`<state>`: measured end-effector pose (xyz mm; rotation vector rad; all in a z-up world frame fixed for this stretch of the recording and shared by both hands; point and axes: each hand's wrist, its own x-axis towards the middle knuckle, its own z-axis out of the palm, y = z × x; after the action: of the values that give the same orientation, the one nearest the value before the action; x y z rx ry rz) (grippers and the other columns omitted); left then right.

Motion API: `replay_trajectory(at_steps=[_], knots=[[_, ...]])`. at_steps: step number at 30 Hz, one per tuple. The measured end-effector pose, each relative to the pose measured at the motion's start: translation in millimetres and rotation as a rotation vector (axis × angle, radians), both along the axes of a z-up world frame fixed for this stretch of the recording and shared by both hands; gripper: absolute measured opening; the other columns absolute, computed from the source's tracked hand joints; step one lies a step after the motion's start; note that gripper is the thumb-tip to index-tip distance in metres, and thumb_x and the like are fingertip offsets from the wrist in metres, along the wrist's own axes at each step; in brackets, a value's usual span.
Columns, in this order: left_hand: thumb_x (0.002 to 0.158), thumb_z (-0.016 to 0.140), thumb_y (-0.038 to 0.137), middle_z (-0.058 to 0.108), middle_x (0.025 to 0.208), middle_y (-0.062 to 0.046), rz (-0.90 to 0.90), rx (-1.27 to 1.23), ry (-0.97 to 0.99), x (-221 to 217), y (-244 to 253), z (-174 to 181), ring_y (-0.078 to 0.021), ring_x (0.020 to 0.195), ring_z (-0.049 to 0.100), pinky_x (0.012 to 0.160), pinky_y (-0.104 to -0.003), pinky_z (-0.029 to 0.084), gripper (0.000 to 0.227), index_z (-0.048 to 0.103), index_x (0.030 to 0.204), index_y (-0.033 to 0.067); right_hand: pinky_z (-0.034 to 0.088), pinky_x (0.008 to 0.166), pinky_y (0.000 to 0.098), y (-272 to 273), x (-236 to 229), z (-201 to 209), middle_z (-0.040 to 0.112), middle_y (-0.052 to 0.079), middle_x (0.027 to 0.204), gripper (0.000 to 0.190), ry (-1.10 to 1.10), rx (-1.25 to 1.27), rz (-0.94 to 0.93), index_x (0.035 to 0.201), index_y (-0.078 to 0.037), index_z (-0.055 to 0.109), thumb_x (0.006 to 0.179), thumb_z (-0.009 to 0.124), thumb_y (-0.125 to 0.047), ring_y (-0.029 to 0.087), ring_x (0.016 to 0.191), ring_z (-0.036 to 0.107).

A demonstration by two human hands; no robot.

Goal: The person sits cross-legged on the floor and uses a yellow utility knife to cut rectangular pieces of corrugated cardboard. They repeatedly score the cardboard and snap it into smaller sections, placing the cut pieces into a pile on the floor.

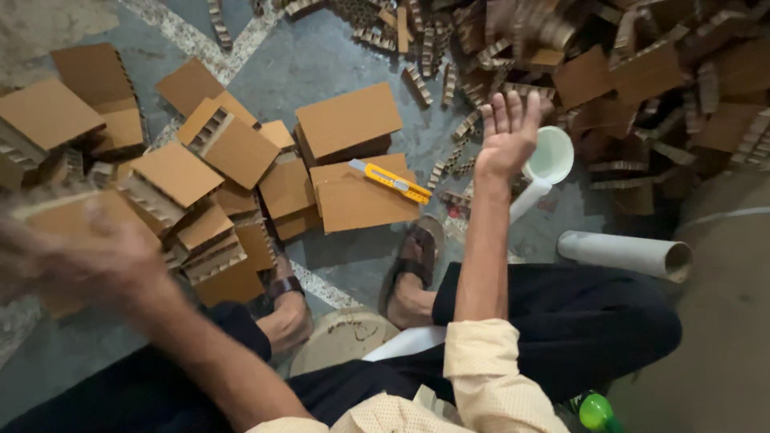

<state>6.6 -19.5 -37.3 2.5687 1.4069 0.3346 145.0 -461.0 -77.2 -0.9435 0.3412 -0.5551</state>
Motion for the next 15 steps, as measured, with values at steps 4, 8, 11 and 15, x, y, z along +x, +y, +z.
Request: replay_trajectory(at_steps=[4, 8, 11, 15], knots=[[0.112, 0.051, 0.031, 0.058, 0.136, -0.021, -0.514, -0.235, 0.134, 42, -74, -48, -0.0375, 0.123, 0.057, 0.110, -0.049, 0.046, 0.047, 0.050, 0.148, 0.0012, 0.059, 0.081, 0.0298, 28, -25, -32, 0.076, 0.007, 0.101, 0.024, 0.401, -1.098, 0.470, 0.111, -0.011, 0.077, 0.091, 0.076, -0.024, 0.016, 0.088, 0.071], [0.079, 0.081, 0.024, 0.043, 0.150, -0.026, -1.038, -0.317, 0.092, 45, -148, -74, -0.0424, 0.146, 0.036, 0.124, -0.053, 0.024, 0.086, 0.041, 0.150, -0.0032, 0.054, 0.087, 0.0425, 70, -52, -84, 0.070, 0.018, 0.106, 0.046, 0.275, -1.510, 0.678, 0.111, -0.004, 0.074, 0.069, 0.086, -0.018, 0.035, 0.099, 0.067], [0.063, 0.091, 0.035, 0.028, 0.159, -0.029, -1.147, -0.312, 0.283, 40, -185, -95, -0.0472, 0.148, 0.024, 0.122, -0.056, 0.015, 0.120, 0.025, 0.154, -0.0052, 0.051, 0.087, 0.0471, 69, -59, -118, 0.069, 0.019, 0.103, 0.040, 0.242, -1.588, 0.680, 0.107, -0.005, 0.075, 0.069, 0.083, -0.014, 0.041, 0.101, 0.064], [0.051, 0.096, 0.037, 0.020, 0.162, -0.027, -1.216, -0.260, 0.404, 28, -196, -136, -0.0465, 0.150, 0.019, 0.122, -0.057, 0.013, 0.131, 0.023, 0.154, 0.0035, 0.053, 0.089, 0.0461, 54, -56, -131, 0.067, 0.018, 0.107, 0.029, 0.171, -1.603, 0.503, 0.116, -0.004, 0.069, 0.087, 0.070, -0.012, 0.038, 0.103, 0.063]])
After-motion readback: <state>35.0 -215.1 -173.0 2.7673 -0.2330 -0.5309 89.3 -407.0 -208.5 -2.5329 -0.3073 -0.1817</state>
